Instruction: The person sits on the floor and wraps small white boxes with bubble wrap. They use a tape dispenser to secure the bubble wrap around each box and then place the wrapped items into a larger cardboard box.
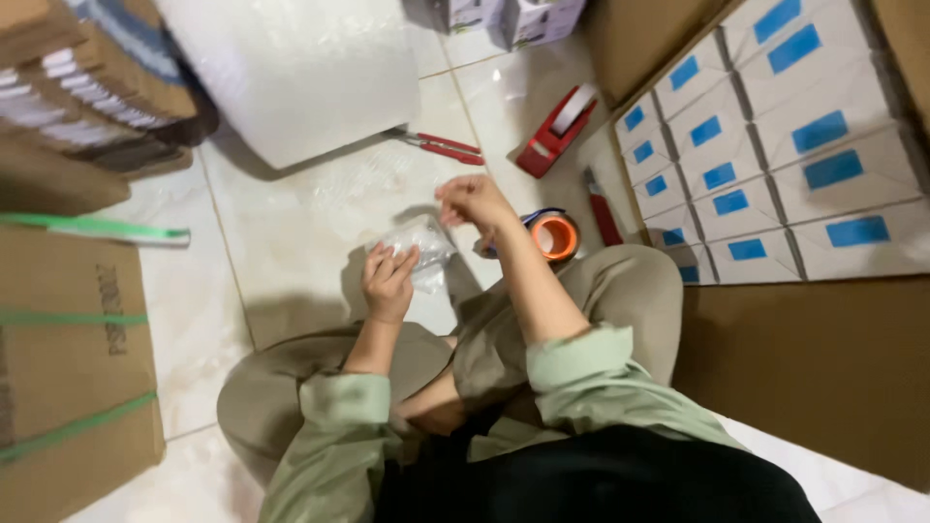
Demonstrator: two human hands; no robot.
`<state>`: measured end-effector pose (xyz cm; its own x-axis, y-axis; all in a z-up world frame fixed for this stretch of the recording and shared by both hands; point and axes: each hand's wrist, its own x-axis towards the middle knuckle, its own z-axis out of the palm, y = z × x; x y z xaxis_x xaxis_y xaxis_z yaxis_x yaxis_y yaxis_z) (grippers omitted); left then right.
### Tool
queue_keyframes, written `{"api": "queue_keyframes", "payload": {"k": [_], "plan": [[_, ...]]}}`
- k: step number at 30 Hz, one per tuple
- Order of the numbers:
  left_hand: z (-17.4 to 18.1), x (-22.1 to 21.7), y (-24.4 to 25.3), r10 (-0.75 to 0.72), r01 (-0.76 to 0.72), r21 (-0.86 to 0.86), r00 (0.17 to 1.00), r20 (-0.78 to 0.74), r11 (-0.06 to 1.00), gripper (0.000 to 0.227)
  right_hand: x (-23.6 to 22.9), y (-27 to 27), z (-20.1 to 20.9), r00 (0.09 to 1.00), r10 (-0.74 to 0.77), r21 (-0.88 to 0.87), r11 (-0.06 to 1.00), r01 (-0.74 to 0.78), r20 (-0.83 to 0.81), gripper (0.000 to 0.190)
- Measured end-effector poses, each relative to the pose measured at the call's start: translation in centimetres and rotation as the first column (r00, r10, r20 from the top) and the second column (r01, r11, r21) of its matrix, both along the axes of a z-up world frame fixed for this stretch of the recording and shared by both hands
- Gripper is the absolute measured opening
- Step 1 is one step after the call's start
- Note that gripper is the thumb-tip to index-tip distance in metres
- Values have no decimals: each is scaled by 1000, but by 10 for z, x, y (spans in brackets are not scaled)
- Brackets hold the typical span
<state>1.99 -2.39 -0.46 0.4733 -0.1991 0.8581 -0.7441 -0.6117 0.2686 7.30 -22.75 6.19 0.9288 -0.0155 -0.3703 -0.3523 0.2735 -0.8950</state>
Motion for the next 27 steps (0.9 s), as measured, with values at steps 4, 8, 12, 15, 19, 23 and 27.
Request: {"api": "queue_keyframes", "payload": {"k": [4, 8, 12, 15, 19, 23, 27], "plan": [[12, -7, 3, -19, 18, -51, 1000, -13, 999, 13, -46, 52, 27, 971, 236, -33, 971, -237, -37, 12], [19, -7, 7, -56, 45, -109, 994, -97, 993, 15, -47, 69, 12, 984, 170, -554, 815, -170, -51, 27], [8, -5, 13, -141, 108, -162, 968, -209, 981, 11, -57, 74, 28, 959, 246, -939, 272, -210, -144, 38], [-17, -5, 19, -27, 9, -83, 975, -221, 997, 23, -69, 67, 30, 943, 327, -989, 102, -104, -65, 46], [-8, -5, 21, -6, -12, -67, 966, -257, 998, 27, -83, 50, 12, 871, 458, -967, 244, 67, 176, 42], [7, -11, 15, 41, -116, -146, 897, -439, 982, 31, -88, 47, -12, 804, 463, -899, 397, 188, 372, 28], [100, -49, 14, -173, -394, -321, 366, -914, 861, 84, -80, 26, -56, 938, -123, -389, 887, 250, 324, 14]]}}
